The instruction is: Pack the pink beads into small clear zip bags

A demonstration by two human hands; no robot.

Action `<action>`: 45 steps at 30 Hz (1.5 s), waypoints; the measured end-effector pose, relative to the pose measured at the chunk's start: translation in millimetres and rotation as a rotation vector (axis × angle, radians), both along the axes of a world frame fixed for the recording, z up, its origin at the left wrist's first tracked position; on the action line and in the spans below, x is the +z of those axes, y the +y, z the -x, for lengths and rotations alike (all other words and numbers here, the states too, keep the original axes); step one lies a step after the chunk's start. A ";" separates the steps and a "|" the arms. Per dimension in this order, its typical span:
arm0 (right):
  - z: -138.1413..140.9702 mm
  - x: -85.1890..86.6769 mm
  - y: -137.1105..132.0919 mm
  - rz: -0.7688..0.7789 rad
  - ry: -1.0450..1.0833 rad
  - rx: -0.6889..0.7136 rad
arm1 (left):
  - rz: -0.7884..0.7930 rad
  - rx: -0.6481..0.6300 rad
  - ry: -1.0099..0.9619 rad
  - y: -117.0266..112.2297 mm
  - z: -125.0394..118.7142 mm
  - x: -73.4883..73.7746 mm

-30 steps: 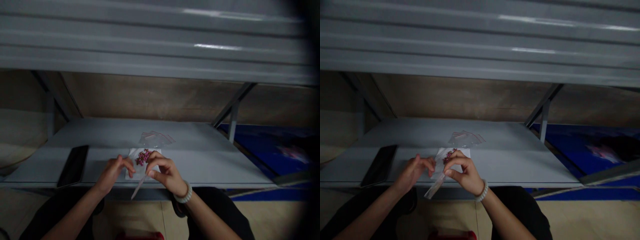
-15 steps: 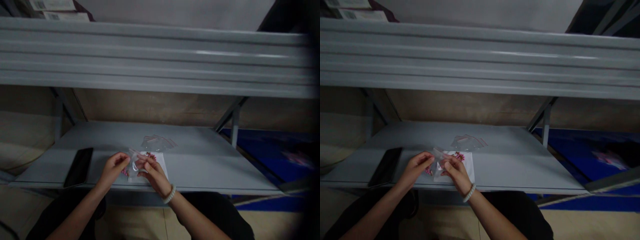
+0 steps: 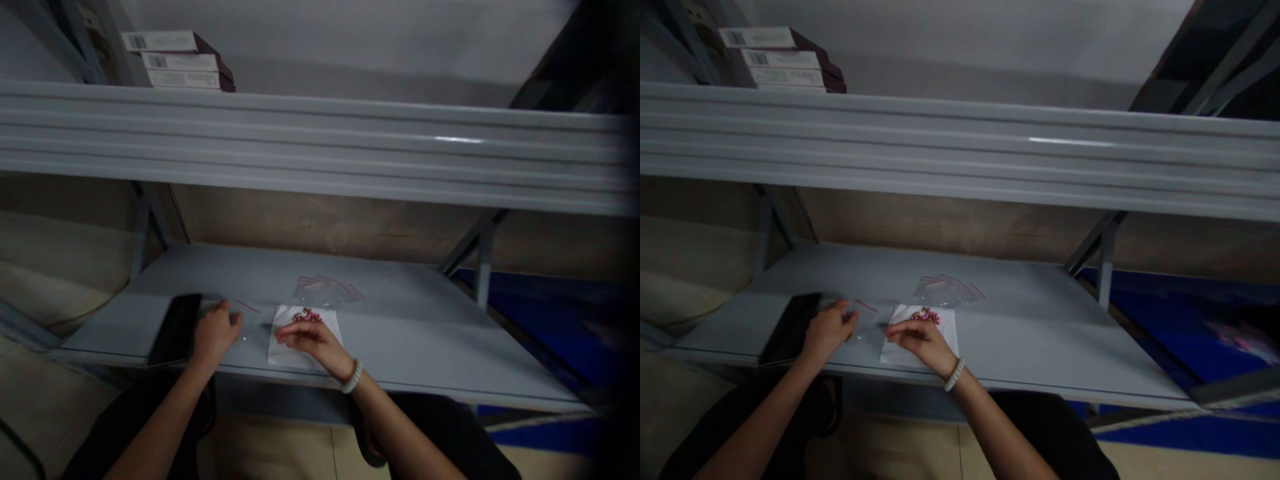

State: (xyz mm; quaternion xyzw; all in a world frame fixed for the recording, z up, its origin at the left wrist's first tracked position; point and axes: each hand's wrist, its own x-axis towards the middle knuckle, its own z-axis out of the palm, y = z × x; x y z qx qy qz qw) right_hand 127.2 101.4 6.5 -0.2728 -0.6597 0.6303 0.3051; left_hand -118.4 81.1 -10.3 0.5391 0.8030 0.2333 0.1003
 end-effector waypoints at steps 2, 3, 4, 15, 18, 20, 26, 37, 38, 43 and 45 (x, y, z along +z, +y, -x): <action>-27.4 4.1 16.9 -0.344 -0.215 -0.134 | 0.046 0.015 0.099 -2.4 0.2 4.1; -40.8 4.5 25.5 -0.507 -0.358 -0.242 | 0.068 0.011 0.135 -2.5 0.2 5.5; -53.1 3.5 33.6 -0.635 -0.503 -0.359 | 0.089 0.001 0.165 -1.8 0.0 6.4; -65.8 -16.6 69.7 -1.078 -0.878 -0.554 | 0.239 -0.039 0.305 8.1 -9.8 10.1; -60.4 -18.0 69.7 -1.105 -0.745 -0.647 | 0.084 -0.001 0.313 9.0 -13.1 17.1; -54.0 -17.8 60.4 -1.155 -0.601 -0.740 | -0.143 -0.016 0.136 10.2 -23.6 19.3; -17.3 -16.5 -8.6 -1.440 -0.396 -0.582 | -0.156 -0.237 -0.902 1.6 -87.1 3.4; -30.5 15.7 -20.1 -0.504 -0.077 -0.511 | 0.066 -0.621 -1.066 -12.5 -87.1 23.1; -33.3 15.9 -15.5 -0.340 -0.055 -0.465 | 0.109 -0.673 -1.035 -14.1 -87.9 24.0; -41.8 6.1 -6.8 0.127 -0.039 -0.191 | 0.166 -0.834 -0.881 -19.6 -87.2 24.2; -43.3 1.7 -8.3 0.211 -0.043 -0.116 | 0.183 -0.867 -0.832 -20.2 -83.9 24.4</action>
